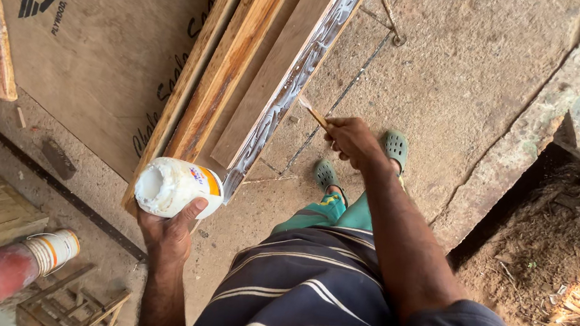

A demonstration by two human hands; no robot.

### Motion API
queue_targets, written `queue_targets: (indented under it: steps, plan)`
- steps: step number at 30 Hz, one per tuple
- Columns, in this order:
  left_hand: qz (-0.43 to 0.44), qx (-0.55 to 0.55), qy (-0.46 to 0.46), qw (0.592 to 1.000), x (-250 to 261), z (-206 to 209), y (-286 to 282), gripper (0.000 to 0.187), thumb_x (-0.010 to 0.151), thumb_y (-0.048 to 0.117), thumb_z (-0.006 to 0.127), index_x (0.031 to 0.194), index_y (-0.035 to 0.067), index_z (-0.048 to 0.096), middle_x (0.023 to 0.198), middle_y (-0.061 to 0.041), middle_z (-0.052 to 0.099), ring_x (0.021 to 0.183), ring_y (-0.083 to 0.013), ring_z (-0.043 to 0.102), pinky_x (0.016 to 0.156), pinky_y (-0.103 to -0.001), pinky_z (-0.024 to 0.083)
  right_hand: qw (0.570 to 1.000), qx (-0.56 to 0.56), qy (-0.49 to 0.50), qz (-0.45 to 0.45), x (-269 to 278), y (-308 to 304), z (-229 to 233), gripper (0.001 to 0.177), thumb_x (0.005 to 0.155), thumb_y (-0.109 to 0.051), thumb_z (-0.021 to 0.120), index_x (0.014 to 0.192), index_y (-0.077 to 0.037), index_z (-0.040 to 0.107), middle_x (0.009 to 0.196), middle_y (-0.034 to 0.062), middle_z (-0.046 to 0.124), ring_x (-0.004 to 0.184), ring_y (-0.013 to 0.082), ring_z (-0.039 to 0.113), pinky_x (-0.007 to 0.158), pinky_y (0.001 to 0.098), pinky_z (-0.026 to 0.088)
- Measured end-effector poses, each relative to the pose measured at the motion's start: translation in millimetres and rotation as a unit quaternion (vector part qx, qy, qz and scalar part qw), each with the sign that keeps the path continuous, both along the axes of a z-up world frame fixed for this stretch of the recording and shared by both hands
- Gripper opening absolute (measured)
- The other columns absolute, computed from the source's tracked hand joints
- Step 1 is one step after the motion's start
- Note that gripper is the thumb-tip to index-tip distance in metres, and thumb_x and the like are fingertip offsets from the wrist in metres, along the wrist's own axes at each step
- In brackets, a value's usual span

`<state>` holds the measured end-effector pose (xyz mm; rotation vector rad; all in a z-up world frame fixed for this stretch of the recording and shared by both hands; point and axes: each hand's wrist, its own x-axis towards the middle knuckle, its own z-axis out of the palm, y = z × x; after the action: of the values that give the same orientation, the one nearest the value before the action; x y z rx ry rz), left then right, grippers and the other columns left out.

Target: The person applies white glue to a wooden plank using a brush. They repeatedly dip the brush into a container and spread the glue along the plank's surface.

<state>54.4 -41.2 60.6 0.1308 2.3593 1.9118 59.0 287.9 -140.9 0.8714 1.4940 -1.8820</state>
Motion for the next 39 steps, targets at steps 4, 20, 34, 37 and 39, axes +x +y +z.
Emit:
queue_targets:
  steps: [4, 20, 34, 37, 39]
  plan:
    - [-0.010, -0.007, 0.019, 1.000, 2.2, 3.8, -0.7, 0.068, 0.078, 0.001, 0.087, 0.138, -0.004, 0.055, 0.128, -0.015, 0.066, 0.118, -0.0241, 0.067, 0.101, -0.040, 0.062, 0.994, -0.100, -0.015, -0.044, 4.0, 7.8, 9.4, 0.032, 0.108, -0.020, 0.046, 0.129, -0.004, 0.065, 0.077, 0.0026, 0.059, 0.053, 0.0077, 0.045, 0.042, 0.0221, 0.040]
    - [0.001, -0.010, 0.009, 1.000, 13.1, 7.9, 3.6, 0.068, 0.078, -0.003, 0.086, 0.139, -0.003, 0.056, 0.130, -0.012, 0.065, 0.119, -0.0227, 0.064, 0.106, -0.038, 0.056, 1.000, -0.005, -0.012, -0.002, 9.2, 6.4, 8.2, 0.035, 0.104, -0.021, 0.055, 0.137, -0.013, 0.065, 0.090, 0.0046, 0.070, 0.056, 0.0065, 0.050, 0.046, 0.0237, 0.046]
    - [-0.005, 0.000, 0.000, 1.000, 7.7, -5.7, -22.0, 0.069, 0.077, -0.001, 0.087, 0.139, -0.003, 0.056, 0.128, -0.014, 0.067, 0.118, -0.0253, 0.067, 0.104, -0.042, 0.059, 0.986, 0.106, 0.118, 0.043, 12.7, -3.3, -46.8, 0.034, 0.105, -0.018, 0.057, 0.135, -0.018, 0.072, 0.114, 0.0073, 0.076, 0.076, 0.0102, 0.062, 0.069, 0.0287, 0.060]
    - [-0.015, 0.024, 0.010, 1.000, 3.8, -10.8, -30.8, 0.072, 0.076, 0.002, 0.089, 0.139, -0.002, 0.054, 0.129, -0.013, 0.065, 0.120, -0.0243, 0.065, 0.106, -0.040, 0.058, 0.979, 0.170, 0.084, 0.071, -3.4, -18.2, -48.9, 0.033, 0.103, -0.016, 0.058, 0.134, -0.019, 0.069, 0.114, 0.0074, 0.076, 0.075, 0.0196, 0.060, 0.070, 0.0391, 0.061]
    - [-0.022, -0.013, 0.039, 0.999, 1.7, -12.4, -39.6, 0.071, 0.076, 0.003, 0.089, 0.138, -0.003, 0.055, 0.129, -0.013, 0.065, 0.119, -0.0237, 0.065, 0.105, -0.039, 0.058, 0.964, 0.196, 0.157, 0.085, -0.5, -29.4, -56.6, 0.033, 0.103, -0.012, 0.060, 0.135, -0.015, 0.068, 0.114, 0.0089, 0.077, 0.085, 0.0177, 0.069, 0.079, 0.0353, 0.060]
